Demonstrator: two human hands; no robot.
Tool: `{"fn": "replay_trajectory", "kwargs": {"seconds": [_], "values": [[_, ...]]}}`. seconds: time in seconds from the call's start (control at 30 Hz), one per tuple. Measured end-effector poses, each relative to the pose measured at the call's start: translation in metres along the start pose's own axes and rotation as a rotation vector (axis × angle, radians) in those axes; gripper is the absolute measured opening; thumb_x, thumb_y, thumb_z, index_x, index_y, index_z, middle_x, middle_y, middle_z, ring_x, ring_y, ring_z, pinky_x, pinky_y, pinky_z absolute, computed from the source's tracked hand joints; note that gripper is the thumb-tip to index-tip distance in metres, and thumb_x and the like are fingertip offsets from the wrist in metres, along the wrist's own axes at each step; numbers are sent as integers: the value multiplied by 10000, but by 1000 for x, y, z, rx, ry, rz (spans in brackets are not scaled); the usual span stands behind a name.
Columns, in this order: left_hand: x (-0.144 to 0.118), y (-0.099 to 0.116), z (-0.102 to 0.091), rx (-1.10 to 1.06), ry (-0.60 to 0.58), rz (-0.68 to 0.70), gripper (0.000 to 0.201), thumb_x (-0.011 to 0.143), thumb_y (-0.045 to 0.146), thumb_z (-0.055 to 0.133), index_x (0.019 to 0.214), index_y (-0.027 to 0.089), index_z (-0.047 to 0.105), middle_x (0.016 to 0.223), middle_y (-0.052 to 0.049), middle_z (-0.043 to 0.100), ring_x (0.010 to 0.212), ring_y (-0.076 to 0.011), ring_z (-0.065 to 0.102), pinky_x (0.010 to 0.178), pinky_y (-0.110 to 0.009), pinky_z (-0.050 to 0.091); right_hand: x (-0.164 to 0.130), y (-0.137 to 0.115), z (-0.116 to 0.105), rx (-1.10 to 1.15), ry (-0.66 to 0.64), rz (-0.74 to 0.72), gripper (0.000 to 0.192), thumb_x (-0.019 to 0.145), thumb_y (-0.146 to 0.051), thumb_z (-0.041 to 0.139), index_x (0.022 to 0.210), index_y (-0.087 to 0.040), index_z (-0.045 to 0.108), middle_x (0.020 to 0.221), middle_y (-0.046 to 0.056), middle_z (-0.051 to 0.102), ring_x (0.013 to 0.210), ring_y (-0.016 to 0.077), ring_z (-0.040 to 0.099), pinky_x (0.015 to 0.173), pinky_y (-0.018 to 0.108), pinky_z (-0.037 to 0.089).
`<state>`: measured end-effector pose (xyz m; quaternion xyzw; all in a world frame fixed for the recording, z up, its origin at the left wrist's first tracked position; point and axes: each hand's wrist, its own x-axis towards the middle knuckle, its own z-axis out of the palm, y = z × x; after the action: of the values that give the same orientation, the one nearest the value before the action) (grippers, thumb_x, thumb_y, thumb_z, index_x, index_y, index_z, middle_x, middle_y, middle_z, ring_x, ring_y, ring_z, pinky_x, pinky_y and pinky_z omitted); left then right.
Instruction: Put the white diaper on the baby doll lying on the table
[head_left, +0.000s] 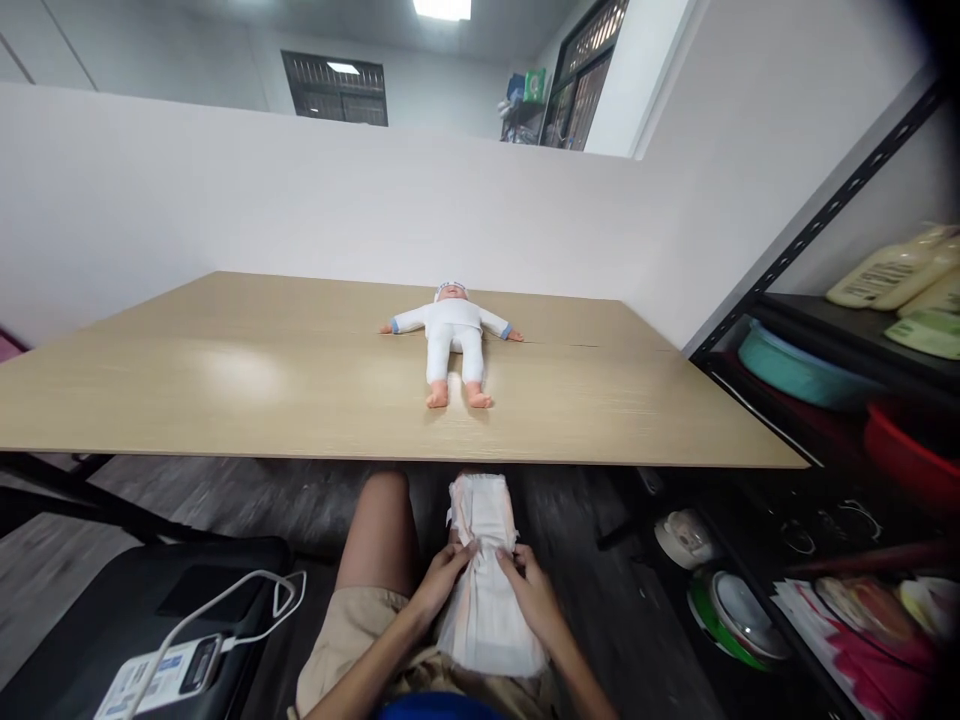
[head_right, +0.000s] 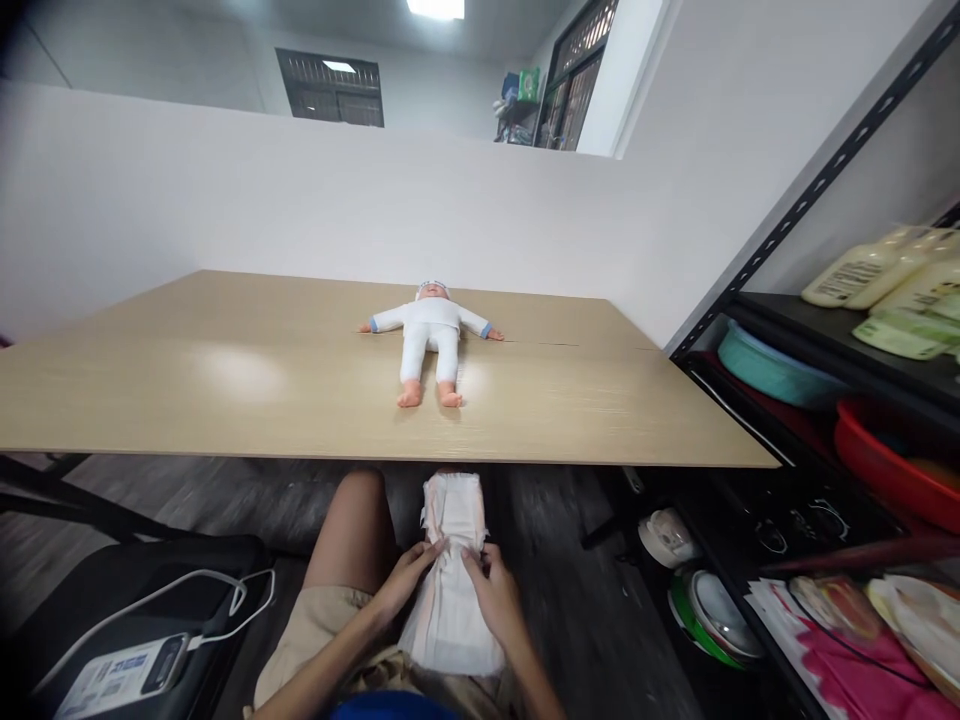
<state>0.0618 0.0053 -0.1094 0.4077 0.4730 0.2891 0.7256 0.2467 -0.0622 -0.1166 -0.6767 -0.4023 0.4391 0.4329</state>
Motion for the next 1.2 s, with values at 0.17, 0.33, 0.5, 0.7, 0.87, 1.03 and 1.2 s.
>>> {"fn": "replay_trajectory", "kwargs": {"seconds": [0.17, 0.33, 0.5, 0.7, 0.87, 1.03, 1.2], "values": [[-33, 23, 15, -185, -83, 45, 700, 697, 714, 888, 1099, 151, 778, 1174, -161, 786, 1184, -375, 705, 1161, -467, 476, -19, -34, 1, 287, -147, -42, 783, 824, -852, 771, 1183, -158, 723, 1171, 156, 753, 1176, 387, 710, 1014, 452, 579], [-94, 78, 23, -400, -232, 104, 684, 814, 697, 761, 1293, 208, 777, 1339, -129, 753, 1416, -420, 583, 1252, -523, 413, -64, -116, -20, 455, -195, -101, 570, 949, -630, 828, 1291, -186, 722, 1304, 148, 715, 1210, 355, 691, 1030, 431, 577], [-138, 135, 19, -173, -137, 226, 685, 930, 637, 731, 1516, 298, 622, 1581, -69, 610, 1535, -385, 477, 1278, -520, 402, -81, -179, -20, 506, -204, -179, 545, 990, -537, 827, 1400, -224, 651, 1435, 133, 654, 1279, 330, 664, 1085, 419, 577], [-96, 145, 7, -215, -65, 255, 715, 872, 533, 866, 1475, 235, 624, 1499, -116, 676, 1405, -376, 620, 1200, -486, 507, -43, -189, 13, 452, -191, -242, 518, 1010, -523, 816, 1372, -234, 583, 1373, 110, 683, 1269, 290, 671, 1065, 359, 578], [-64, 132, -6, -277, -69, 201, 648, 893, 505, 862, 1424, 196, 655, 1417, -145, 726, 1298, -364, 696, 1123, -475, 556, -17, -166, 27, 346, -171, -202, 543, 1032, -601, 758, 1370, -225, 557, 1362, 128, 686, 1244, 306, 678, 1052, 408, 573], [-61, 125, -9, -299, -55, 167, 640, 851, 547, 892, 1340, 180, 703, 1401, -167, 729, 1288, -369, 698, 1148, -486, 530, -13, -149, 23, 36, -24, -209, 516, 1063, -690, 625, 1219, -198, 625, 1119, 115, 734, 970, 282, 720, 847, 392, 595], [-61, 122, -4, -315, -11, 128, 716, 768, 622, 930, 1291, 183, 717, 1391, -183, 727, 1322, -398, 666, 1173, -515, 503, -7, -160, 20, -254, 461, -474, 406, 1053, -591, 671, 1178, -213, 592, 1037, 85, 681, 866, 254, 662, 737, 378, 567]]}}
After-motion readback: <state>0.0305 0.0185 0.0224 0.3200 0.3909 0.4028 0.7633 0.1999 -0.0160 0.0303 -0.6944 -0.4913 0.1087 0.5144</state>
